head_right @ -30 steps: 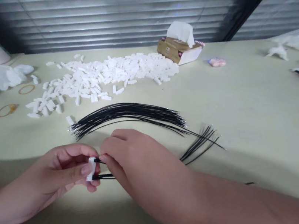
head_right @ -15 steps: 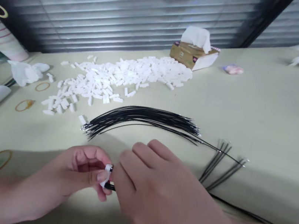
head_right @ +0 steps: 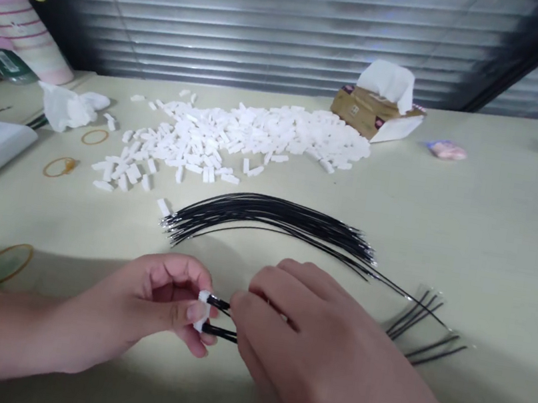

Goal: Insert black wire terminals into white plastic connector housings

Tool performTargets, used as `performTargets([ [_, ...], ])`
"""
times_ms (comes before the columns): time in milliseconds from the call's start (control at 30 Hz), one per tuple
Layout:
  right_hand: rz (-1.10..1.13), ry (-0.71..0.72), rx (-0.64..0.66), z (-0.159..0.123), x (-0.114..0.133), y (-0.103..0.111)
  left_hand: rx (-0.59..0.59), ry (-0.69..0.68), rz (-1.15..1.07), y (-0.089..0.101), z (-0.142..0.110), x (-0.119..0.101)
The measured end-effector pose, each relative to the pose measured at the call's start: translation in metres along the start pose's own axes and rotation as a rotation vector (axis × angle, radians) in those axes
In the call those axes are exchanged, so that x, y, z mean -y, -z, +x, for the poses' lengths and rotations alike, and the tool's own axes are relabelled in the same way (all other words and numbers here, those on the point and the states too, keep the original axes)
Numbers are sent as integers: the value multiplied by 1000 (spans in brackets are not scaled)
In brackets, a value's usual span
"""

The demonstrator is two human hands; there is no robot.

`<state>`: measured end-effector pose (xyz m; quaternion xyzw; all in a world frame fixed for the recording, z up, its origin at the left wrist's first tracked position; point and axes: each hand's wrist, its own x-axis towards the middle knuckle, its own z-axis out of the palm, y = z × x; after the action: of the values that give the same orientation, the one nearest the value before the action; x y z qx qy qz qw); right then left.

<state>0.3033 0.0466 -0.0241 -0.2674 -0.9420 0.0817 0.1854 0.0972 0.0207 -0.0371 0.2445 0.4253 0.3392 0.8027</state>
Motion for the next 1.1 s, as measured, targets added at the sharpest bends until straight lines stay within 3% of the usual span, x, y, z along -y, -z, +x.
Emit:
performTargets([
  [233,33,-64,1,8,-1,6,-19,10,20,2,1,0],
  [400,160,1,72,11,-2,2,-3,0,89,3,1,0],
  [1100,30,97,37,9,7,-8,-66,51,177,1,-3,-1],
])
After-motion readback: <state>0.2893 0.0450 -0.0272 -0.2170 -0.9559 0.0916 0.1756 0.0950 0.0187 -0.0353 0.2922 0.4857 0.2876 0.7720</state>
